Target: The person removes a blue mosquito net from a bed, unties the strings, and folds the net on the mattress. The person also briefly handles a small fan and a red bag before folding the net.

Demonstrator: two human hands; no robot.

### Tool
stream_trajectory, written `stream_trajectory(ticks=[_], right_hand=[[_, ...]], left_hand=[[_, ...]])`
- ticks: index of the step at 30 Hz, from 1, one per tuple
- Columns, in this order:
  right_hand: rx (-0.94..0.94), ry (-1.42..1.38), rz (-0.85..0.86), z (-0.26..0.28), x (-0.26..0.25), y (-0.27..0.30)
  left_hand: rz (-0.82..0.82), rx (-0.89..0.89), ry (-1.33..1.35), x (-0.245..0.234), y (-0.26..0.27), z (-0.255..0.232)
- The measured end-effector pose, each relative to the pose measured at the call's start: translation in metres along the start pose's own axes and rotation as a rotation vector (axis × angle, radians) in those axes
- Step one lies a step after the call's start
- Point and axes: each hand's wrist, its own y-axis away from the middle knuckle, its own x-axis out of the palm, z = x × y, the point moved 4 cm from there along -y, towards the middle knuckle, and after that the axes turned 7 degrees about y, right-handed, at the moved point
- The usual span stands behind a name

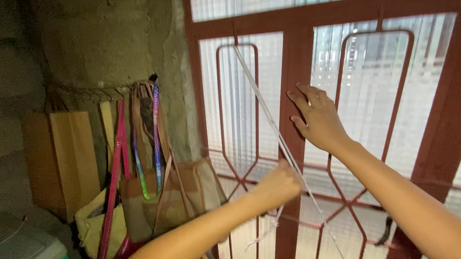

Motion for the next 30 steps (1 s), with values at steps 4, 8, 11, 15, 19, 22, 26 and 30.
stream_trajectory(ticks=[4,8,11,15,19,22,26,30], right_hand=[[0.096,-0.125,0.031,0.008,-0.014,0.101],[0.431,-0.211,0.052,-0.007,-0.012,0.250],[1.063,-0.435,-0.021,-0.032,0.020,0.376],[1.239,-0.677,-0.149,-0.062,0.067,0.457],[1.338,-0.783,-0.122,-0.076,0.100,0.444],[1.362,-0.856,-0.236,-0.077,0.103,0.427],[1.590,-1.382,-0.607,-0.061,0.111,0.396],[1.564,-1.733,-1.002,-0.099,0.142,0.368]], left_hand=[[-0.314,-0.435,0.395,0.031,0.043,0.016],[-0.559,-0.714,0.651,0.104,0.092,-0.016],[-0.650,-0.813,0.787,0.163,0.111,-0.027],[-0.288,-1.092,0.847,0.211,0.114,-0.018],[-0.126,-0.955,0.626,0.181,0.109,0.000],[0.015,-0.725,0.382,0.142,0.107,0.033],[0.166,-0.658,0.266,0.166,0.074,0.060],[0.083,-0.762,0.198,0.252,0.041,0.088]])
